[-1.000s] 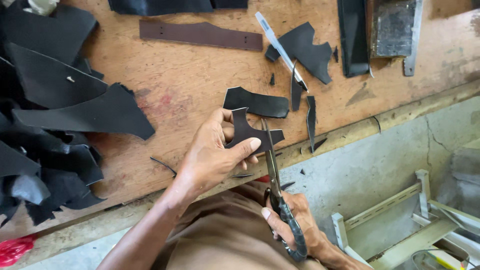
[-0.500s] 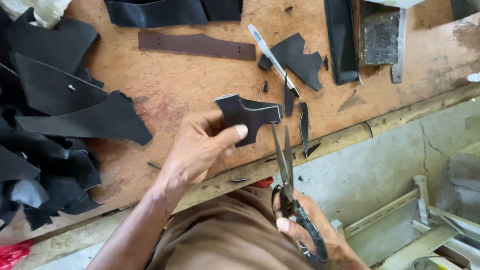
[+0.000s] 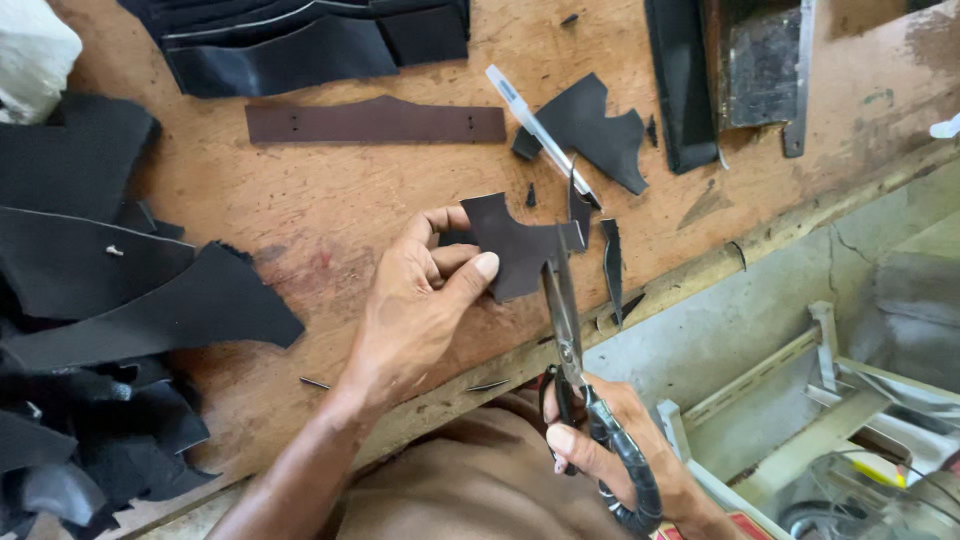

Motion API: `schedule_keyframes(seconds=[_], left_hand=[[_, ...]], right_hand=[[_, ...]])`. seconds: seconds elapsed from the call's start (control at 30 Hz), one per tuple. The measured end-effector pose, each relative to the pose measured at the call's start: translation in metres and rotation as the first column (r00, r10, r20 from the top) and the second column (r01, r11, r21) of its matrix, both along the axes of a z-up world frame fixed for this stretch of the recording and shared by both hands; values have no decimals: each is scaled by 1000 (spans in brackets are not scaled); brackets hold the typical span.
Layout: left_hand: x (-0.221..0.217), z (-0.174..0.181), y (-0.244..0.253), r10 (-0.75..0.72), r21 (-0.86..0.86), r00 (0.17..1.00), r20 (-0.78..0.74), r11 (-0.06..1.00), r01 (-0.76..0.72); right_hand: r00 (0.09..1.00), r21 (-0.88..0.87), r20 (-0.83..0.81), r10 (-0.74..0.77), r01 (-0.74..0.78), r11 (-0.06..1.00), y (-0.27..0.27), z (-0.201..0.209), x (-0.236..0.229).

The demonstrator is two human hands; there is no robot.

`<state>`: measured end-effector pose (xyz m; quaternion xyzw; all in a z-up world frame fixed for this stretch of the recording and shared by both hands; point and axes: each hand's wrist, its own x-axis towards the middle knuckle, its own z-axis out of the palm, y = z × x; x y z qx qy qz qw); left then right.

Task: The person uses a white marker to trace a pattern onto a piece of black leather, then uses shears to cut along the marked lines. They trim the edges, compare the cut piece to a template, and stack the finished pieces on the table.

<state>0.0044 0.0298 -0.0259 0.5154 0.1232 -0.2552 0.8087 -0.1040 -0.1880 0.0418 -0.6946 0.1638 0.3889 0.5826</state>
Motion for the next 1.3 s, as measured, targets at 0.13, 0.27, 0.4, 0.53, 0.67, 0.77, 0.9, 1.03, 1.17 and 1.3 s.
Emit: schedule_keyframes(seconds=[0.13, 0.27, 0.4, 0.53, 0.67, 0.77, 0.9, 1.03, 1.17, 1.3], left_hand=[[-3, 1, 0, 0, 20, 999, -41, 1000, 0], [-5, 5, -4, 36, -6, 999, -1, 999, -36], [-11, 3, -8, 33, 53, 998, 59, 998, -36], [-13, 7, -11, 38, 69, 999, 9, 997, -38], [-13, 10, -11, 33, 107, 999, 42, 994, -37], [-14, 8, -15, 39, 96, 999, 31, 995, -41], [-12, 8, -20, 48, 82, 999, 2, 995, -48], [-14, 9, -22, 36, 87, 999, 35, 995, -39], [-14, 10, -26, 40, 68, 999, 21, 997, -42], [-13, 11, -28, 16, 71, 1000, 8, 997, -16]], right_hand=[[978, -67, 149, 146, -137, 988, 6, -3, 4], [978, -141, 61, 198, -188, 972, 9, 0, 6], [958, -209, 137, 250, -219, 953, 6, 3, 5], [947, -211, 142, 289, -256, 943, 2, 3, 8], [923, -238, 181, 340, -294, 925, 1, 3, 11], [924, -229, 186, 335, -291, 929, -1, 3, 9], [912, -220, 222, 344, -297, 929, -4, 4, 11], [924, -251, 199, 326, -274, 928, -7, 0, 6], [951, -210, 185, 248, -209, 955, -9, -9, 0], [956, -235, 180, 230, -186, 954, -12, -19, -9]])
